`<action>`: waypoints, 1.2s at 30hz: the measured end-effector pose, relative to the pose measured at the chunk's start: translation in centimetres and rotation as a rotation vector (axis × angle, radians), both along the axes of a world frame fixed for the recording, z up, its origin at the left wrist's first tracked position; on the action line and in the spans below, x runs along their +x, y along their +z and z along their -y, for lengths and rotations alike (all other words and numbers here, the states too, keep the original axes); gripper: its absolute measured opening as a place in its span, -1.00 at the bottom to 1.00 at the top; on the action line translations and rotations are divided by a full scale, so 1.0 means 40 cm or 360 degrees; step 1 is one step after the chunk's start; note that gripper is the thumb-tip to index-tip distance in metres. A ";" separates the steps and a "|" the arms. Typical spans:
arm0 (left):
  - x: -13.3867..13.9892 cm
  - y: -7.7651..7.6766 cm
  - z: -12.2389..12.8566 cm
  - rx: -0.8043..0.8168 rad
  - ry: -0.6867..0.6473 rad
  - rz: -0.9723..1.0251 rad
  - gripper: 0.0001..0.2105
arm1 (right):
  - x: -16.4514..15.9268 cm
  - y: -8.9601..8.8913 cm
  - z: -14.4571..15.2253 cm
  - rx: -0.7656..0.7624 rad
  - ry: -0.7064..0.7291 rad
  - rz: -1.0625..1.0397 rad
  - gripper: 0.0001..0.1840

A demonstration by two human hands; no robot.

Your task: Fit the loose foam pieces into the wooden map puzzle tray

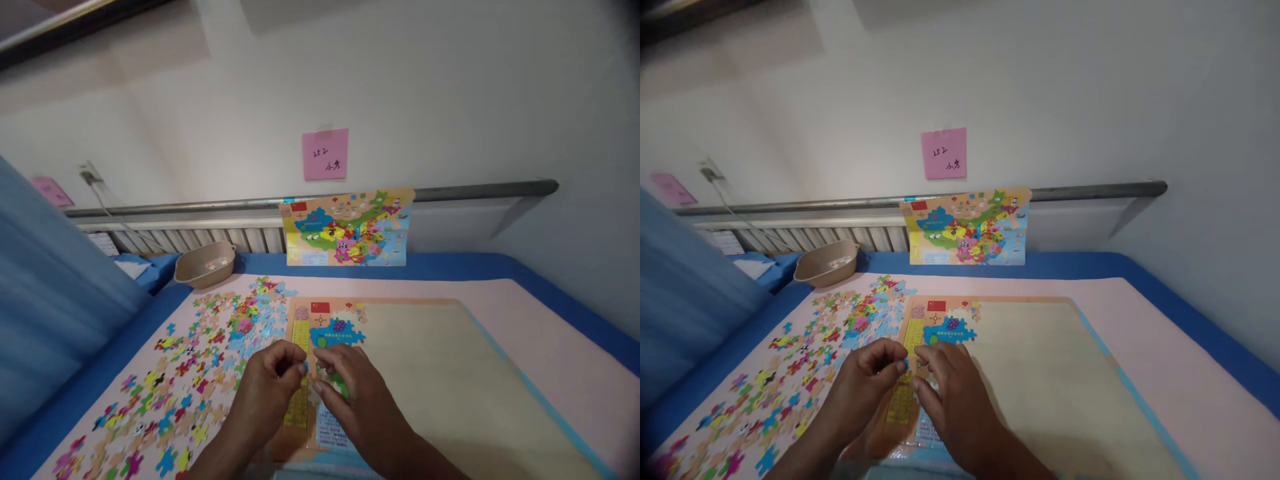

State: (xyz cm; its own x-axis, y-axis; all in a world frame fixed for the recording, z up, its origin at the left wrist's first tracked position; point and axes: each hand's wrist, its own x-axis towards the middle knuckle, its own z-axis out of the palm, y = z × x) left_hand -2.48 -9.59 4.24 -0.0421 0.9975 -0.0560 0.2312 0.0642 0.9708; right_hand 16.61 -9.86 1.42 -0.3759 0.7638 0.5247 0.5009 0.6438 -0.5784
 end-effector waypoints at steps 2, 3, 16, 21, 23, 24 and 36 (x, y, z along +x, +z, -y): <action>0.004 -0.005 0.001 -0.0021 -0.0040 0.0071 -0.82 | 0.001 -0.002 -0.003 0.0058 0.0011 0.0045 -0.62; 0.005 -0.008 0.001 -0.0038 -0.0056 0.0111 -0.81 | 0.002 -0.004 -0.004 0.0078 0.0016 0.0061 -0.65; -0.030 -0.027 0.065 0.0347 -0.0052 -0.0430 -0.83 | 0.011 -0.013 -0.020 0.0157 -0.0017 0.0090 -0.80; -0.041 -0.053 0.102 0.1114 -0.0205 -0.0936 -0.83 | 0.012 -0.016 -0.018 0.0109 -0.0030 0.0100 -0.72; -0.048 -0.063 0.102 0.1334 -0.0215 -0.1028 -0.81 | 0.010 -0.013 -0.016 0.0072 -0.0023 0.0105 -0.69; -0.051 -0.070 0.100 0.1394 -0.0218 -0.1057 -0.80 | 0.009 -0.012 -0.014 0.0056 -0.0021 0.0111 -0.68; -0.075 -0.139 0.096 0.1363 -0.0331 -0.1168 -0.79 | 0.013 -0.028 -0.015 0.0055 -0.0087 0.0131 -0.62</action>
State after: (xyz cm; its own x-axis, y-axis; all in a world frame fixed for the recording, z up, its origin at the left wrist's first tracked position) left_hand -5.49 -13.45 -1.32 0.3858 0.6881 0.6146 0.6886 -0.6581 0.3045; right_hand 17.15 -9.25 0.29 -0.3770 0.7666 0.5198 0.5810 0.6328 -0.5118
